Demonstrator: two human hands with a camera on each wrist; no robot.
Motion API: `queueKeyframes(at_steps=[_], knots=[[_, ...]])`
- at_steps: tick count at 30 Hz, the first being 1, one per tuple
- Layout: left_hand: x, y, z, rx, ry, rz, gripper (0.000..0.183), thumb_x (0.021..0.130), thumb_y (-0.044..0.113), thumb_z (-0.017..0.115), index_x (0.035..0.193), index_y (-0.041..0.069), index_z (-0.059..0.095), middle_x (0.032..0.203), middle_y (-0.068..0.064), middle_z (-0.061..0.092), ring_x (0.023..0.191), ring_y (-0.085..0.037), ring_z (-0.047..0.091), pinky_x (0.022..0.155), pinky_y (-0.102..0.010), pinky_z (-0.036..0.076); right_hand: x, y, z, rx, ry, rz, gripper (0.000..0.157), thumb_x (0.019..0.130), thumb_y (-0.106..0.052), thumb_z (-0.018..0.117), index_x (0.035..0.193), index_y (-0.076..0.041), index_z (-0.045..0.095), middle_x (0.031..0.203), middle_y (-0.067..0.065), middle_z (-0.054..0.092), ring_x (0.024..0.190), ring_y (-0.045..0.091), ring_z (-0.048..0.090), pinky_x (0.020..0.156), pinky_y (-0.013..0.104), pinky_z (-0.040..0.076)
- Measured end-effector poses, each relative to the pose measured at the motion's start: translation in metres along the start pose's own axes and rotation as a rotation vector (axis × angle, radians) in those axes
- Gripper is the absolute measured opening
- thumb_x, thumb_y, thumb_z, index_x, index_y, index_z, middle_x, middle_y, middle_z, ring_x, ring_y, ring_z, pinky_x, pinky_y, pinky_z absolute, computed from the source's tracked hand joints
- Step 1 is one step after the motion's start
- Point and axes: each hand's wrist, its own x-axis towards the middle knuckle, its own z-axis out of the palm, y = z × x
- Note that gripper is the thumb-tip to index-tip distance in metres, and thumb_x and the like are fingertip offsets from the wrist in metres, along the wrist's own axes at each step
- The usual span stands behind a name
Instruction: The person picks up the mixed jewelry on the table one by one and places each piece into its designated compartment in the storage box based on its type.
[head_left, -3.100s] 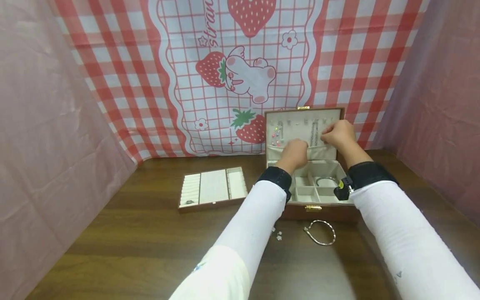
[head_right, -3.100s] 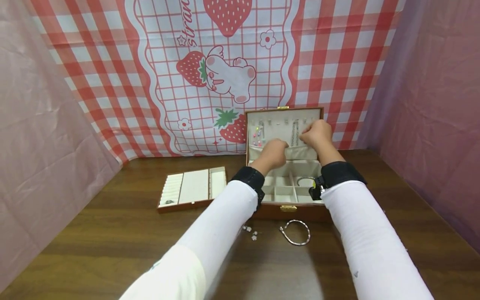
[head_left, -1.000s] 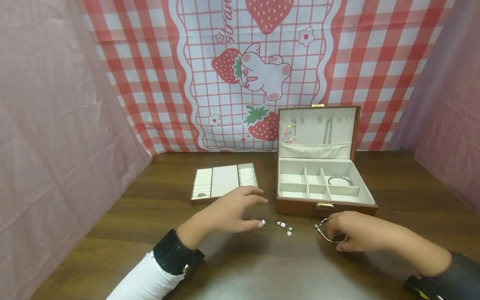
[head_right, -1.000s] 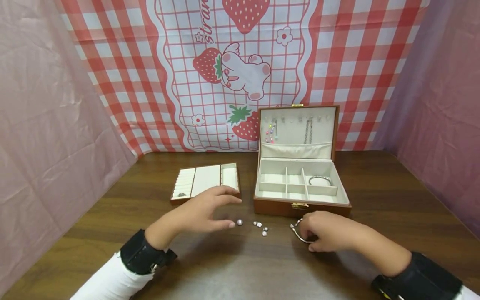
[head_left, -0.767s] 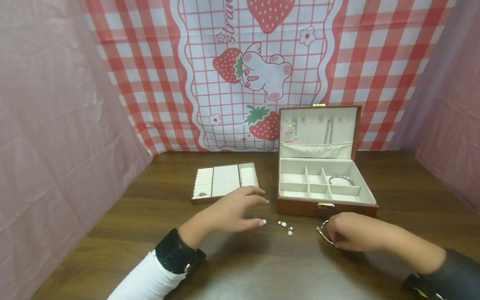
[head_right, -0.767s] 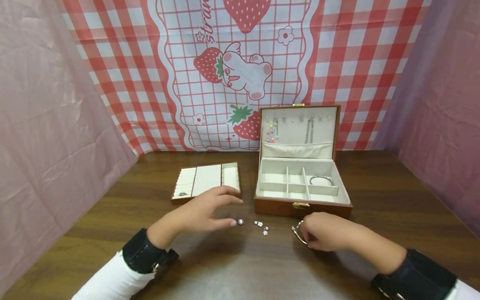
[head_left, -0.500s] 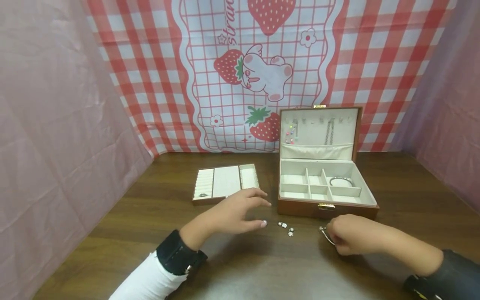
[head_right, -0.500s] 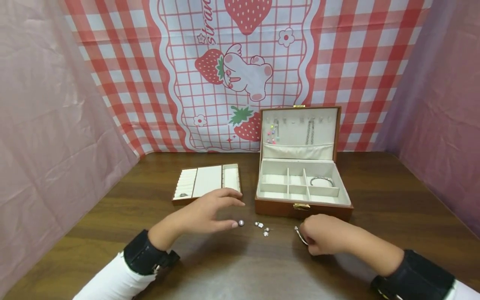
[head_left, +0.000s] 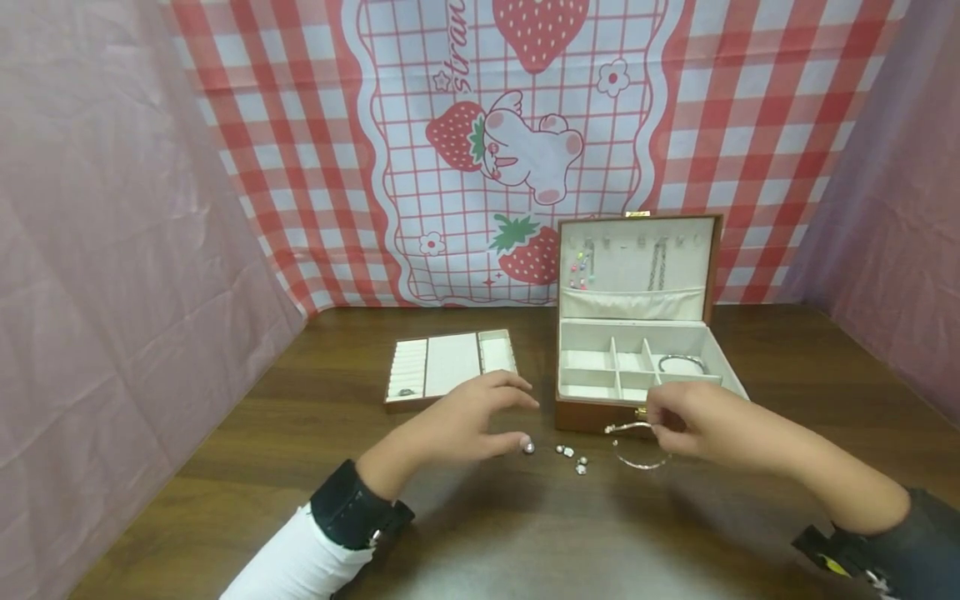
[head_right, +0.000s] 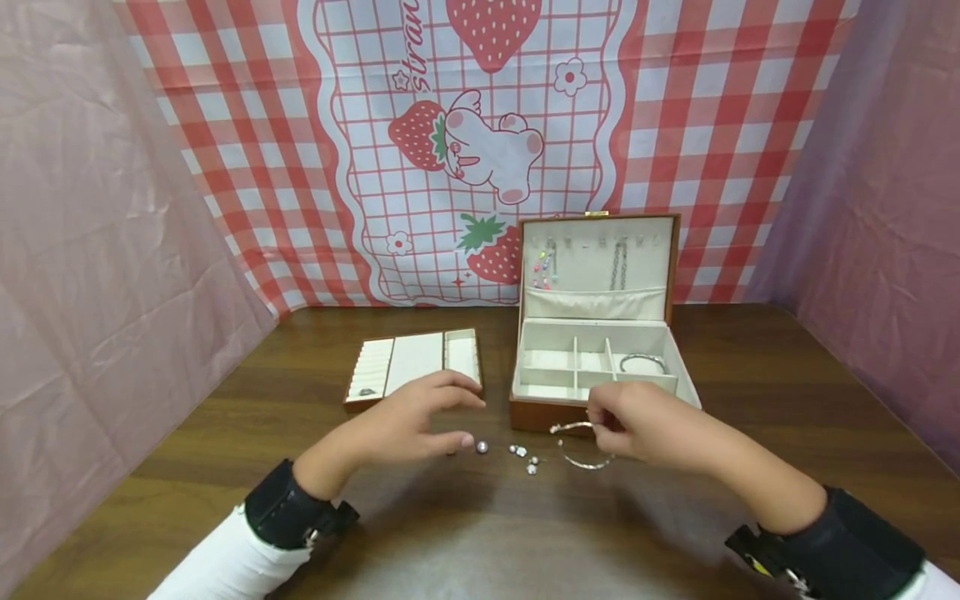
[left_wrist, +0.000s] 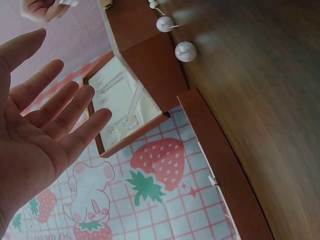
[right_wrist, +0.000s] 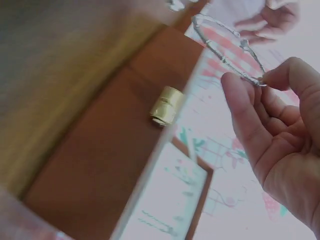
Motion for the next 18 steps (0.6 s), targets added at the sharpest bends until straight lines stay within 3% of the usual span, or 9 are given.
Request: queueKeyframes(at_steps=[3,5,8,11,15,18], knots=[[0.005,-0.003,-0.004,-0.193,0.056,-0.023,0.036,0.088,0.022,0.073,0.119,0.006,0.065,0.124,-0.006,0.060,0.115,-0.020,0.057,0.099,-0.030,0.046,0.011,-0.006,-0.005,0.101,0.084,0.084,0.027,0.079,0.006,0.070,0.081,-0.018,0.056,0.070,-0.020,0.051,0.060,-0.004,0.049,0.049,0.018,0.043],[0.010,-0.002,-0.008,-0.368,0.110,-0.069,0.034,0.088,0.017,0.073,0.118,0.005,0.065,0.119,-0.006,0.063,0.111,-0.020,0.059,0.094,-0.030,0.049,0.020,-0.011,-0.007,0.226,0.126,0.172,0.019,0.085,0.006,0.068,0.085,-0.011,0.058,0.070,-0.014,0.058,0.060,0.002,0.057,0.051,0.021,0.050],[0.021,0.003,-0.016,-0.628,0.212,-0.186,0.034,0.087,0.013,0.073,0.119,0.005,0.064,0.113,-0.006,0.066,0.105,-0.020,0.063,0.086,-0.032,0.054,0.036,-0.020,-0.009,0.418,0.180,0.315,0.005,0.091,0.001,0.064,0.091,-0.001,0.060,0.074,0.000,0.064,0.063,0.012,0.065,0.056,0.028,0.056],[0.033,0.008,-0.020,-0.834,0.297,-0.281,0.035,0.089,0.014,0.072,0.121,0.004,0.063,0.112,-0.008,0.066,0.100,-0.019,0.065,0.087,-0.037,0.054,0.052,-0.026,-0.011,0.601,0.228,0.441,0.012,0.096,-0.004,0.060,0.098,0.007,0.058,0.084,0.014,0.065,0.070,0.018,0.068,0.064,0.034,0.059],[0.045,0.011,-0.019,-1.056,0.361,-0.291,0.035,0.092,0.009,0.066,0.123,-0.006,0.059,0.115,-0.020,0.064,0.090,-0.022,0.069,0.088,-0.050,0.052,0.068,-0.029,-0.010,0.773,0.312,0.534,0.022,0.098,-0.009,0.058,0.103,0.012,0.054,0.090,0.017,0.065,0.074,0.020,0.069,0.070,0.035,0.058],[0.049,0.013,-0.017,-1.151,0.393,-0.273,0.034,0.092,0.004,0.062,0.122,-0.011,0.057,0.113,-0.026,0.064,0.083,-0.022,0.070,0.087,-0.053,0.052,0.075,-0.026,-0.008,0.842,0.355,0.557,0.023,0.099,-0.010,0.057,0.103,0.013,0.053,0.088,0.011,0.066,0.074,0.018,0.070,0.071,0.035,0.058]])
